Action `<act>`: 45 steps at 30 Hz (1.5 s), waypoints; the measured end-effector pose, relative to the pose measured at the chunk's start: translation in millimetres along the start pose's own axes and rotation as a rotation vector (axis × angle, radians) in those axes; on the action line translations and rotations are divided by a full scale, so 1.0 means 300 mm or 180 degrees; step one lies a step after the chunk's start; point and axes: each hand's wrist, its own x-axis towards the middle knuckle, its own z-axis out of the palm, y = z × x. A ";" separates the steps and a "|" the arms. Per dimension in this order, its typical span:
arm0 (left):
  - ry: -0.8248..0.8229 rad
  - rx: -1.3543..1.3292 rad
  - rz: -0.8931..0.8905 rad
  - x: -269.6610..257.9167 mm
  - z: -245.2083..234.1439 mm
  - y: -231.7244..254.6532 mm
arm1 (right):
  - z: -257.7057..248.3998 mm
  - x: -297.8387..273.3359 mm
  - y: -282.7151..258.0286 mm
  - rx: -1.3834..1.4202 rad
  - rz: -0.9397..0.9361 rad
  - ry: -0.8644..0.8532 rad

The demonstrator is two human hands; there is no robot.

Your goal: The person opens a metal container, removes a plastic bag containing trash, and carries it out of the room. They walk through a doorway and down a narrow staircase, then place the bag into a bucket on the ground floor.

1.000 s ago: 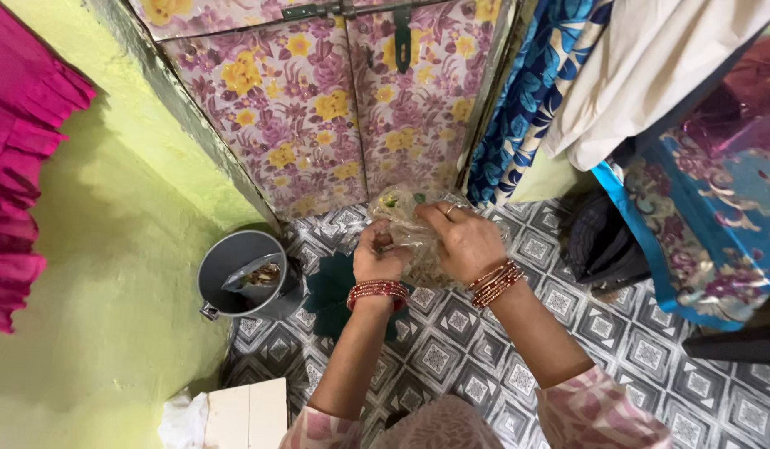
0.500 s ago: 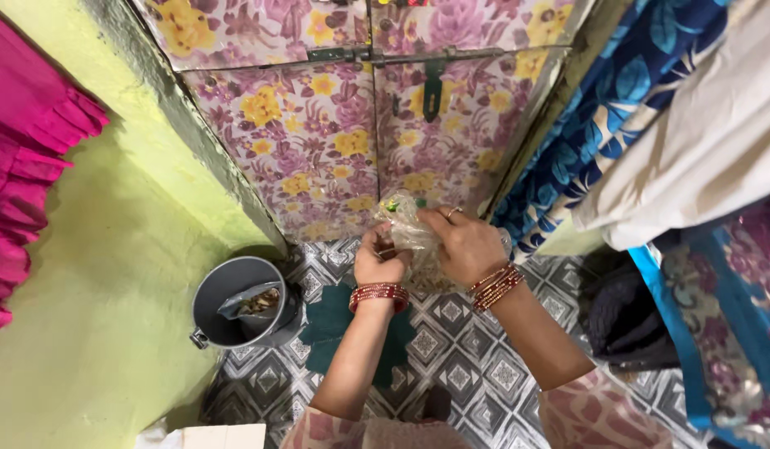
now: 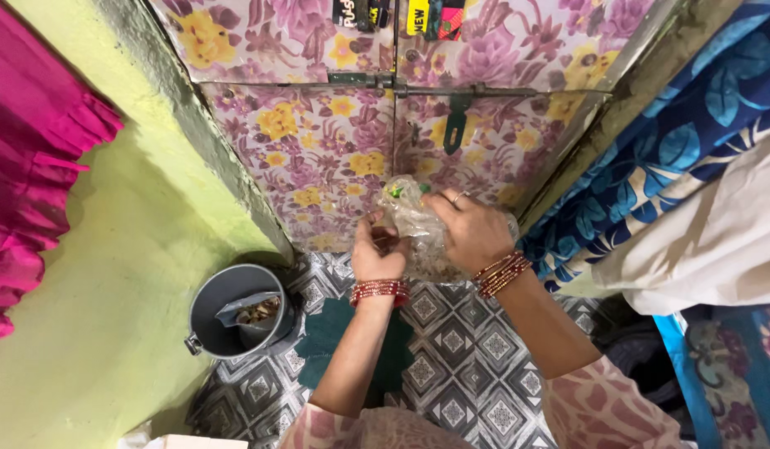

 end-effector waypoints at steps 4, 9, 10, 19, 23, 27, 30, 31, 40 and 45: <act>0.0325 0.0406 0.0149 0.124 0.009 0.020 | 0.005 0.085 0.044 -0.0107 -0.0010 -0.0023; 0.0805 0.0925 0.0767 0.315 0.007 0.040 | 0.046 0.164 0.066 -0.0166 -0.0011 0.0113; 0.0762 0.0832 0.0810 0.364 0.009 0.046 | 0.054 0.181 0.071 -0.0146 -0.0006 0.0110; -0.0328 0.0606 0.0580 0.918 0.206 0.098 | 0.099 0.331 0.118 0.0025 0.0004 0.0101; -0.0953 0.0110 0.1064 1.102 0.305 0.086 | 0.095 0.386 0.131 -0.0090 0.0086 0.0064; -0.1435 -0.0021 0.0744 1.192 0.363 0.063 | 0.086 0.428 0.143 -0.0126 0.0074 0.0068; -0.1618 0.0191 0.0967 1.226 0.381 0.045 | 0.086 0.463 0.150 -0.0270 0.0205 -0.0096; -0.1775 -0.0031 0.0750 1.235 0.389 0.041 | 0.086 0.470 0.153 -0.0234 0.0158 -0.0036; -0.1781 0.1183 0.1182 1.299 0.395 0.084 | 0.109 0.513 0.185 -0.0204 0.0055 0.0051; -0.1703 0.1638 0.0888 1.258 0.387 0.160 | 0.099 0.527 0.190 -0.0199 0.0042 0.0138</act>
